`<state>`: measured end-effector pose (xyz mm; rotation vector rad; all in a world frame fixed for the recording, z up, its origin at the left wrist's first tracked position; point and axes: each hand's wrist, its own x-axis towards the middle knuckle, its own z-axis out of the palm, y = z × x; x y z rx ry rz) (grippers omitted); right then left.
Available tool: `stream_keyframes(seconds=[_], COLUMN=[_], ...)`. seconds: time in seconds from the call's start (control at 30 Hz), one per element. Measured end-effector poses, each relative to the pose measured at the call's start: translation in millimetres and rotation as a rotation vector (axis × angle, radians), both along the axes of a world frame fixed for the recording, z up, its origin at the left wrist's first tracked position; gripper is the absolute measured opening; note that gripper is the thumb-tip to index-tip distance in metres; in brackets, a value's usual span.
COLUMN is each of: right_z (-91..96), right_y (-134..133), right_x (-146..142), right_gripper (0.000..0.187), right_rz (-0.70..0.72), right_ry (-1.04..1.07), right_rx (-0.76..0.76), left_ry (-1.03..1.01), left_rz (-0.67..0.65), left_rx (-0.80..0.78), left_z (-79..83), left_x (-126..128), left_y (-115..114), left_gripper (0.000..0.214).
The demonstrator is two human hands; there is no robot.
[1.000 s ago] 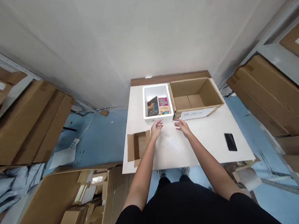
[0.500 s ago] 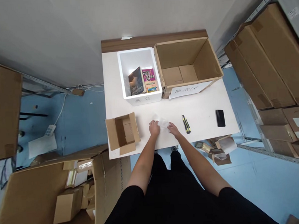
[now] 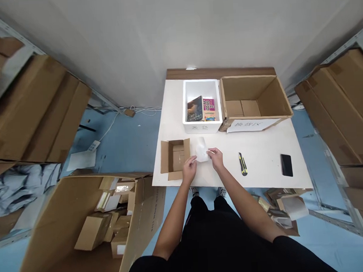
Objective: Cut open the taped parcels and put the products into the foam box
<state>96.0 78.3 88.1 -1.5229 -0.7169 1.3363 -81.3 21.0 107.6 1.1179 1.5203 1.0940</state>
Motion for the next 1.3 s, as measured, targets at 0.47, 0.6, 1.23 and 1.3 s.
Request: stream_keyframes(seconds=[0.47, 0.6, 1.23, 1.3], right_z=[31.0, 30.8, 74.6, 74.2], right_y=[-0.9, -26.3, -136.4, -163.4], right_x=[-172.1, -145.1, 260.1, 311.9], right_gripper=[0.058, 0.052, 0.014, 0.011], right_rz=[1.396, 1.123, 0.011, -0.091], right_ry=[-1.242, -1.222, -1.076, -1.077], right_rx=[0.192, 0.284, 0.216, 0.17], left_ry=[0.845, 0.943, 0.68, 0.661], left_rz=[-0.349, -0.279, -0.711, -0.808], left_rx=[-0.093, -0.017, 0.674, 0.703], left_z=[-28.5, -28.8, 56.1, 59.2], left_x=[-135.5, -125.7, 274.0, 335.1], left_y=[-42.4, -44.7, 8.1, -2.1], left_gripper=[0.056, 0.01, 0.011, 0.01])
